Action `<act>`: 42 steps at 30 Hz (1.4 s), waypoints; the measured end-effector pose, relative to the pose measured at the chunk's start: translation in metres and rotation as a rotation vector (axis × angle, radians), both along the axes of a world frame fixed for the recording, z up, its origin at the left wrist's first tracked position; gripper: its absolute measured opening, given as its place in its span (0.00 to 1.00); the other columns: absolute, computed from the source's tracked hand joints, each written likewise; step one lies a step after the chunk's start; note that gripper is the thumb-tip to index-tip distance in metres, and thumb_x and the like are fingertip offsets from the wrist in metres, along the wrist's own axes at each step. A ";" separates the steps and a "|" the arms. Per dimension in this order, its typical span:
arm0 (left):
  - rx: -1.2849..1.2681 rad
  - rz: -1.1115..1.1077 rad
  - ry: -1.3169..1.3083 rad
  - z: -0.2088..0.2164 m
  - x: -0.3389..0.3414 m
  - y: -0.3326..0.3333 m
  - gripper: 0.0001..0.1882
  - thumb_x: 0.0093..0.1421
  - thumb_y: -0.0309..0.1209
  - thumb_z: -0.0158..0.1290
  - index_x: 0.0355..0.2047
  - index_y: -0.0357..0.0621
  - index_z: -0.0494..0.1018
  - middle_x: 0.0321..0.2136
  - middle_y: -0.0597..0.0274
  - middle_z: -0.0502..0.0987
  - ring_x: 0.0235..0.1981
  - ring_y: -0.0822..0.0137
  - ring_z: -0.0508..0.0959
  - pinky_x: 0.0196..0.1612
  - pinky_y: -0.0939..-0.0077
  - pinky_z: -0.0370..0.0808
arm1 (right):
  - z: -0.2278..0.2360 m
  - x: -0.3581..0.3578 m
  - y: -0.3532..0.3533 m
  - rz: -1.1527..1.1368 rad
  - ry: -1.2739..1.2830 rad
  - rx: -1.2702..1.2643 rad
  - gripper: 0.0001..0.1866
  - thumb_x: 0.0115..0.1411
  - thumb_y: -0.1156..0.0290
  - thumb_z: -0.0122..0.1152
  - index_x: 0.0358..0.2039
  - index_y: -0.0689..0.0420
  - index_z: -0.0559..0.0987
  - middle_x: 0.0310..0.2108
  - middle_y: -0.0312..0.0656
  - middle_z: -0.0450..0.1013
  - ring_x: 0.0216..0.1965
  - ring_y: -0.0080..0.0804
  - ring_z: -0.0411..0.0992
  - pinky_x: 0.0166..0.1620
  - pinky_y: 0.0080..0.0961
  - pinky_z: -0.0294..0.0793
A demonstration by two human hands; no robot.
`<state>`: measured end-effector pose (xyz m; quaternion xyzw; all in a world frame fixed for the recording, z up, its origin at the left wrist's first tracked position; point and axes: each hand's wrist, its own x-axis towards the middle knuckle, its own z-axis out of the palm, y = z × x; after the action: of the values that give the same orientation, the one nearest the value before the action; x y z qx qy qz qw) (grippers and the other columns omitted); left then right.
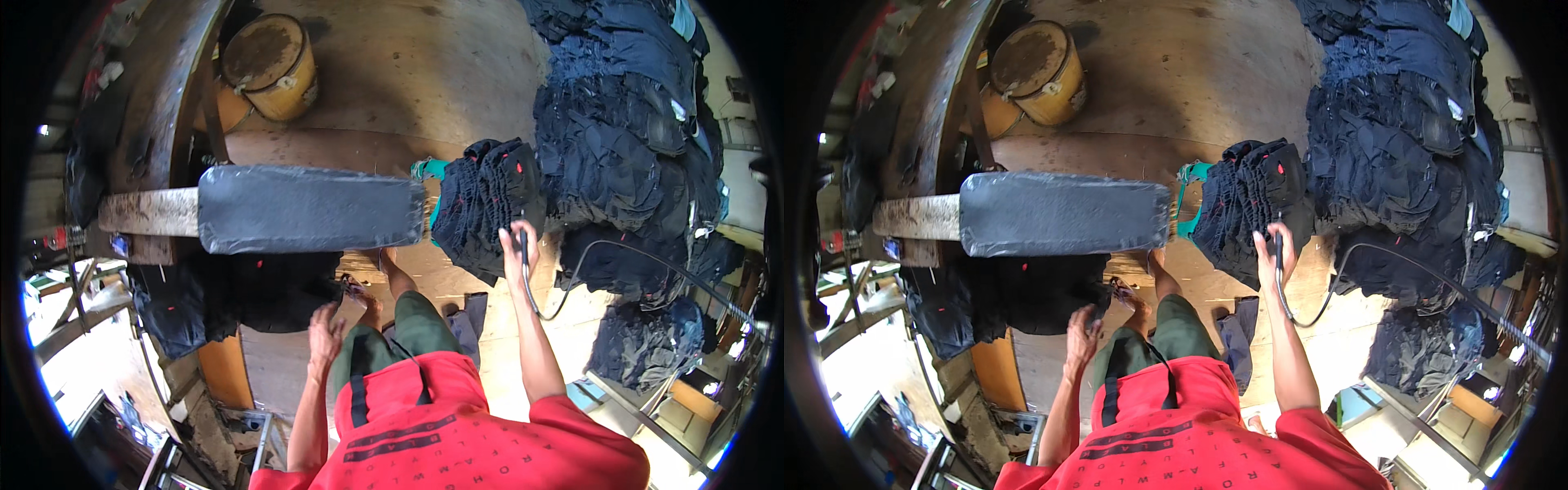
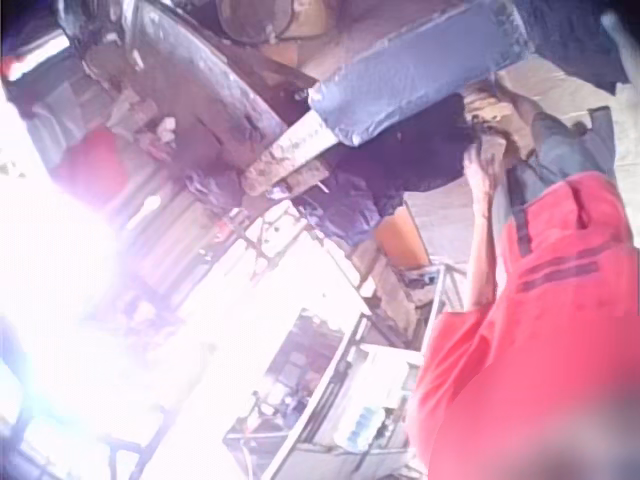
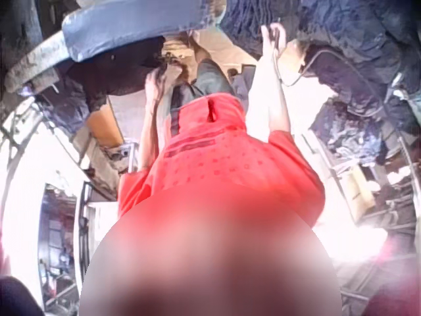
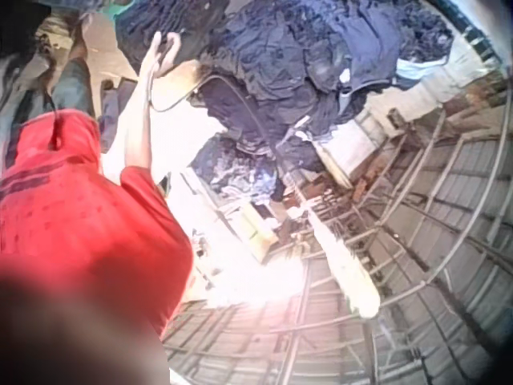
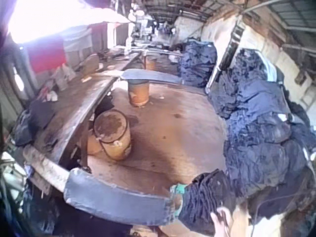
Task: The person uses a rotary tool to distress black pants by grinding along seams and fabric surfaces. They repeatedly reposition the pants to access different areas, including the hem and pockets, and continue the process throughout the clip.
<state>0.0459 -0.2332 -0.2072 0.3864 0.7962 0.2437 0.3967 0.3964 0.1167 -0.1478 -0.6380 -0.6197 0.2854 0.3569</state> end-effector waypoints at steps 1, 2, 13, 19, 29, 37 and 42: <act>0.028 -0.016 -0.109 0.012 0.017 0.019 0.25 0.67 0.30 0.64 0.64 0.41 0.77 0.57 0.41 0.80 0.60 0.38 0.78 0.65 0.50 0.75 | -0.014 0.001 0.023 0.045 -0.034 0.106 0.22 0.62 0.69 0.81 0.53 0.61 0.81 0.49 0.43 0.81 0.52 0.37 0.79 0.60 0.34 0.77; 0.030 -0.046 -0.210 0.024 0.033 0.041 0.23 0.68 0.30 0.64 0.62 0.40 0.78 0.53 0.41 0.82 0.57 0.39 0.81 0.63 0.51 0.76 | -0.028 0.005 0.047 0.076 -0.089 0.194 0.26 0.60 0.69 0.83 0.55 0.61 0.80 0.51 0.45 0.81 0.54 0.41 0.79 0.61 0.36 0.77; 0.087 -0.445 -0.344 0.073 0.156 0.232 0.26 0.71 0.38 0.63 0.67 0.47 0.74 0.57 0.42 0.81 0.56 0.38 0.82 0.58 0.47 0.80 | -0.113 0.035 0.139 -0.094 0.376 -0.086 0.30 0.59 0.84 0.80 0.60 0.57 0.78 0.48 0.46 0.80 0.47 0.31 0.81 0.52 0.27 0.84; 0.279 -0.398 -0.514 0.054 0.229 0.310 0.53 0.60 0.27 0.71 0.80 0.48 0.52 0.77 0.41 0.59 0.75 0.37 0.65 0.76 0.48 0.67 | -0.030 0.011 0.106 -0.106 0.436 -0.072 0.27 0.64 0.87 0.74 0.60 0.58 0.74 0.45 0.45 0.80 0.44 0.29 0.81 0.50 0.26 0.82; 0.365 -0.334 -0.277 0.148 0.146 0.301 0.19 0.58 0.24 0.64 0.49 0.39 0.73 0.45 0.40 0.81 0.45 0.34 0.83 0.46 0.42 0.81 | 0.110 -0.096 0.064 0.302 0.378 0.045 0.28 0.65 0.82 0.76 0.61 0.60 0.71 0.61 0.55 0.76 0.65 0.43 0.76 0.73 0.45 0.72; 0.313 -0.169 0.197 0.238 -0.105 0.191 0.32 0.52 0.14 0.62 0.59 0.44 0.76 0.52 0.47 0.83 0.50 0.42 0.86 0.52 0.52 0.84 | 0.098 -0.241 0.045 0.817 0.364 0.058 0.31 0.63 0.61 0.82 0.61 0.55 0.75 0.63 0.48 0.79 0.67 0.41 0.74 0.72 0.38 0.68; 0.341 0.300 0.157 0.181 -0.154 0.140 0.38 0.51 0.21 0.74 0.59 0.48 0.67 0.50 0.53 0.80 0.52 0.47 0.83 0.53 0.56 0.78 | 0.068 -0.304 0.008 0.744 -0.066 0.426 0.28 0.61 0.55 0.82 0.53 0.58 0.81 0.47 0.46 0.83 0.52 0.43 0.81 0.56 0.40 0.78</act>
<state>-0.1085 -0.0934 -0.0259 0.3430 0.8203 0.4001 0.2220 0.0926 0.1242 -0.0794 -0.2919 -0.8639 0.2398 0.3332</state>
